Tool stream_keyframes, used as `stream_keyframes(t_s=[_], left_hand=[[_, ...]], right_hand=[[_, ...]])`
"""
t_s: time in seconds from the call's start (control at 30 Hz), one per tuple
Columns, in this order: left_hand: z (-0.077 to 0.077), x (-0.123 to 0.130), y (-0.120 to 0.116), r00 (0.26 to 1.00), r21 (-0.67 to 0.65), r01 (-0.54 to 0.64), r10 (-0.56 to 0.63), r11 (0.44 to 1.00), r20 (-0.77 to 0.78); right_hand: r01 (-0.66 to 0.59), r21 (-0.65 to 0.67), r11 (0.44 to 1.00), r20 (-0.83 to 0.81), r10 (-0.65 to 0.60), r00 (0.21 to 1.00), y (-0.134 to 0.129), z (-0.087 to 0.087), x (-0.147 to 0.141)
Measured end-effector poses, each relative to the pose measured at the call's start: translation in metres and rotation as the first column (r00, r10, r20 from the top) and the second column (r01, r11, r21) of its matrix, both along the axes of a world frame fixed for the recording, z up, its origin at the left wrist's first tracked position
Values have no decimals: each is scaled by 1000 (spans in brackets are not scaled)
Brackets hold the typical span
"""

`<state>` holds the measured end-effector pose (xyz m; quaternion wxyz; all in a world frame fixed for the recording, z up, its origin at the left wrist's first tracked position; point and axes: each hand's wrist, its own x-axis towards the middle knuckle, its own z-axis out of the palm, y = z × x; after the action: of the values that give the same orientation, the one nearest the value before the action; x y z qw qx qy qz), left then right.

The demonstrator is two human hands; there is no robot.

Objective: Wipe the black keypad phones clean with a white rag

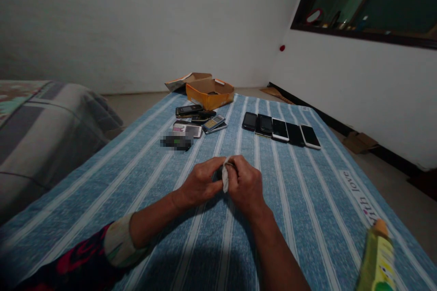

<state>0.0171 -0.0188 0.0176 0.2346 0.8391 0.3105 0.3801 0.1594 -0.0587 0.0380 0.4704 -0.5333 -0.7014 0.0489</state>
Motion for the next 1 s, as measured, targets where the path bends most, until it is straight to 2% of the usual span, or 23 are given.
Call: stream_keyframes(t_s=[0.17,0.33,0.4,0.47,0.53,0.63,0.73,0.87,1.0], left_hand=[[-2,1,3,1000,34,4,-4,999,-19],[-1,0,3,999,45,-3,5,999,-34],[-1,0,3,1000,42,-3,4,999,-28],[-1,0,3,1000,33,1,0,999,-14],[-1,-1,3,1000,18,6,-6,1000,4],[0,-2,3,999,2,32,-32,999,38],[0,-3,4,997,1,51,-51,999,55],[1,-2,3,998,-4,40,-39,999,47],[4,-1,2,999,-15,29,-29,999,14]], right_hand=[[124,218,968,88,-146,985,7,-6,-1],[289,439,851,89,-361,928,13,-13,7],[279,465,840,120,-371,921,12,-14,6],[193,427,883,180,-292,939,9,-12,2],[83,346,934,207,-162,965,4,-7,-2],[-41,219,975,122,14,992,-4,2,-4],[-137,69,988,-21,138,990,-8,10,0],[-183,-92,979,-226,158,961,-4,11,8],[-249,-257,934,-437,118,892,0,5,16]])
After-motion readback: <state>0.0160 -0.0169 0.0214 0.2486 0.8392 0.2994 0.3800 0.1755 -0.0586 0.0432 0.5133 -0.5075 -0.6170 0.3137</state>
